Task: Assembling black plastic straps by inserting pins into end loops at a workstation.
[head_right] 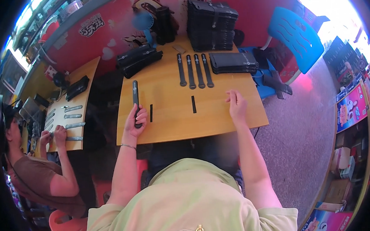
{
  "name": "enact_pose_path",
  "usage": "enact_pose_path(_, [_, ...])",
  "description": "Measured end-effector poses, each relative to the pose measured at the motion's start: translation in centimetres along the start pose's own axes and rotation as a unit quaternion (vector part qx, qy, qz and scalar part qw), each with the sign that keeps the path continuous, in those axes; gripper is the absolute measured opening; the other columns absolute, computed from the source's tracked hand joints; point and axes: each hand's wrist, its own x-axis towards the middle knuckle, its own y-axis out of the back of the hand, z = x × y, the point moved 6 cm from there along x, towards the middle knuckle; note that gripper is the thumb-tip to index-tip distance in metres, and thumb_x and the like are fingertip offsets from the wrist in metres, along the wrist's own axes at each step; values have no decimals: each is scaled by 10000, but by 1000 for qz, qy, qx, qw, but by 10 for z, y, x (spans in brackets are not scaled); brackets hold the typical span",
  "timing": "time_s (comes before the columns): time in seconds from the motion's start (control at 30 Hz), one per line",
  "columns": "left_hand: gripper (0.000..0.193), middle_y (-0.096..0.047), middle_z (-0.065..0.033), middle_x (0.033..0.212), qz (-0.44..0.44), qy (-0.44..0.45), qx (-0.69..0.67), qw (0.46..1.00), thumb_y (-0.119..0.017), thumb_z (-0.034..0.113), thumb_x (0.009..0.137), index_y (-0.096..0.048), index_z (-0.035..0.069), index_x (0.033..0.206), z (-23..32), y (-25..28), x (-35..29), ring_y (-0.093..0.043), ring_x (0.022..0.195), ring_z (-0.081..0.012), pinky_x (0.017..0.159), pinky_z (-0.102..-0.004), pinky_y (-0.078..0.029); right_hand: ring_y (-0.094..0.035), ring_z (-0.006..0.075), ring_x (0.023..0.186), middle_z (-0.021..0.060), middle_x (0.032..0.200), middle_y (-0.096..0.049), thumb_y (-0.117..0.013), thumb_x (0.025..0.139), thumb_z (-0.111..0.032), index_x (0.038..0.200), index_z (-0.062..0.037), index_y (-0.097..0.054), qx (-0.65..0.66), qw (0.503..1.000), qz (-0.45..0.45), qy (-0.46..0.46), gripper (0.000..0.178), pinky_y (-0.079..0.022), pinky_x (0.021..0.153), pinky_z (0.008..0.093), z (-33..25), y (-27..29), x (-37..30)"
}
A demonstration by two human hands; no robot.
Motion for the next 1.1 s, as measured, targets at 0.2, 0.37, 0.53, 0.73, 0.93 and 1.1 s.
enact_pose_path(0.2, [239, -331, -1, 664, -25, 16, -31, 999, -450, 248, 980, -503, 19, 937, -2, -2, 1, -353, 548, -84, 416, -186, -307, -568, 118, 602, 52, 630, -595, -475, 960, -215, 915, -9, -640, 20, 999, 10, -24, 268, -417, 572, 261, -1, -1, -1])
enact_pose_path(0.37, [248, -330, 0, 666, -14, 9, -33, 999, -444, 252, 982, -499, 15, 933, -2, -3, 0, -355, 550, -83, 420, -182, -311, -575, 121, 610, 51, 631, -596, -474, 961, -224, 914, -10, -641, 9, 999, 2, -33, 275, -420, 574, 263, 6, -2, 0])
enact_pose_path(0.53, [239, -343, -1, 666, -12, 6, -22, 1000, -457, 257, 977, -507, 32, 912, -2, -3, 1, -361, 549, -82, 405, -168, -303, -581, 122, 609, 52, 626, -602, -474, 962, -227, 905, -8, -640, 2, 1000, 3, -26, 280, -421, 574, 264, 4, -3, 0])
enact_pose_path(0.73, [274, -336, -1, 670, -19, 7, -29, 999, -457, 293, 974, -497, 25, 935, -1, -1, 3, -357, 550, -83, 416, -174, -312, -579, 122, 600, 56, 634, -606, -475, 961, -222, 903, -3, -638, -10, 1000, -2, -19, 279, -422, 572, 263, 7, -3, 1])
enact_pose_path(0.93, [361, -351, -8, 671, -10, -23, -10, 1000, -443, 387, 965, -486, 28, 956, 1, -5, -1, -363, 548, -87, 412, -171, -312, -567, 120, 605, 53, 632, -601, -477, 958, -212, 895, -5, -636, -7, 1000, -13, -23, 269, -420, 582, 260, 4, -7, 0])
enact_pose_path(1.1, [390, -369, -22, 670, -11, -38, 4, 999, -393, 396, 976, -485, 17, 974, 4, -4, 0, -377, 546, -102, 415, -183, -322, -562, 115, 626, 45, 635, -593, -473, 960, -203, 899, -8, -635, 7, 999, -24, -32, 261, -418, 599, 255, 13, -9, 0])
